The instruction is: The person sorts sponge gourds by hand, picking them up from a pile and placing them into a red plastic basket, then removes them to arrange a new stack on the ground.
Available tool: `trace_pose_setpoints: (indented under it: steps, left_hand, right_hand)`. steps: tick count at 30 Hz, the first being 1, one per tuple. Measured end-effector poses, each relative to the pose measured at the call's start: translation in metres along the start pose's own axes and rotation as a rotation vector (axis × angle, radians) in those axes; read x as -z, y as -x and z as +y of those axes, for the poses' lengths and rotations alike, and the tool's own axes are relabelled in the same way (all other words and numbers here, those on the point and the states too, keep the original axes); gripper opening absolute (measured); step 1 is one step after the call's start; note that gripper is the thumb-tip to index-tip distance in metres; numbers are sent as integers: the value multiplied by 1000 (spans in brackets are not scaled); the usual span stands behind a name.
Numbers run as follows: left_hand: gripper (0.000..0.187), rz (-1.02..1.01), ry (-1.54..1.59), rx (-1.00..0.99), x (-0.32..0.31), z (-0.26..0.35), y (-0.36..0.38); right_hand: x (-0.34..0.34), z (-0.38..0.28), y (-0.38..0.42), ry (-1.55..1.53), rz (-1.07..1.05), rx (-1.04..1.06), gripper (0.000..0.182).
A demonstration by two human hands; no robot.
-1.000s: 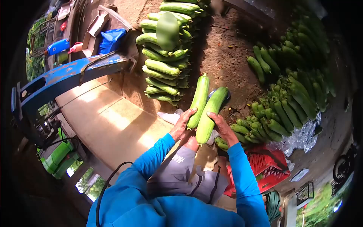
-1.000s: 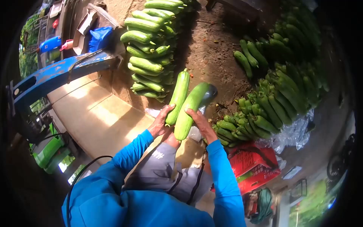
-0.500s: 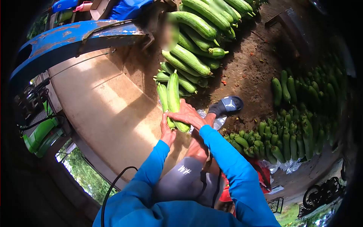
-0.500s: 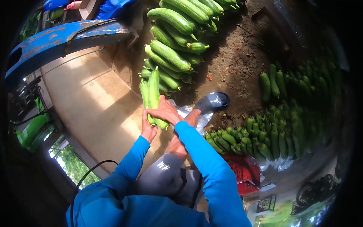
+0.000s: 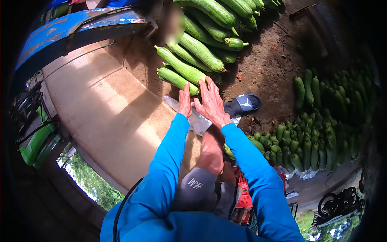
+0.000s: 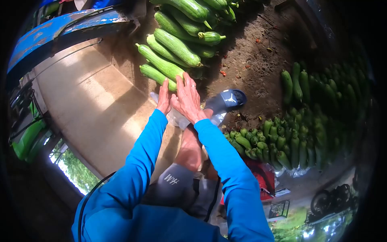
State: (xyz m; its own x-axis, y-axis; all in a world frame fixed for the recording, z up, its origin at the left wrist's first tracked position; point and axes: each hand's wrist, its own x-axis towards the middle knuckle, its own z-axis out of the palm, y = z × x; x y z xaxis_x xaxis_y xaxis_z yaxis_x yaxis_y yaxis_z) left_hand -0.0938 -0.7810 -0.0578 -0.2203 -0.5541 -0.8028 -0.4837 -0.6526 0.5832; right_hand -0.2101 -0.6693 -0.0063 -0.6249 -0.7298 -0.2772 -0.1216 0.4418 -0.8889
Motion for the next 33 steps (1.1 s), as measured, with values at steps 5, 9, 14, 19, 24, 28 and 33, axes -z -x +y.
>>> trace_pose_setpoints:
  steps: [5,9,14,19,24,28,33]
  left_hand:
    - [53,54,-97,96,26,13,-17]
    - [44,111,-165,204,38,24,-30]
    - [80,58,69,281,27,22,-30]
    - [77,79,15,364,44,-4,-64]
    - [70,73,-56,342,45,-9,-71]
    - [79,164,-235,369,41,-4,-33]
    - [63,-67,-614,483,25,-13,26]
  right_hand:
    - [31,26,56,-121,-13,-211,52]
    - [50,77,107,-166,35,-386,38]
    - [66,131,175,-216,-49,-689,36]
    - [71,166,231,-277,-104,-816,37]
    - [69,177,249,-293,-97,-901,37]
    - [56,185,251,-268,-103,-885,34]
    - [44,173,245,-359,-76,-915,40]
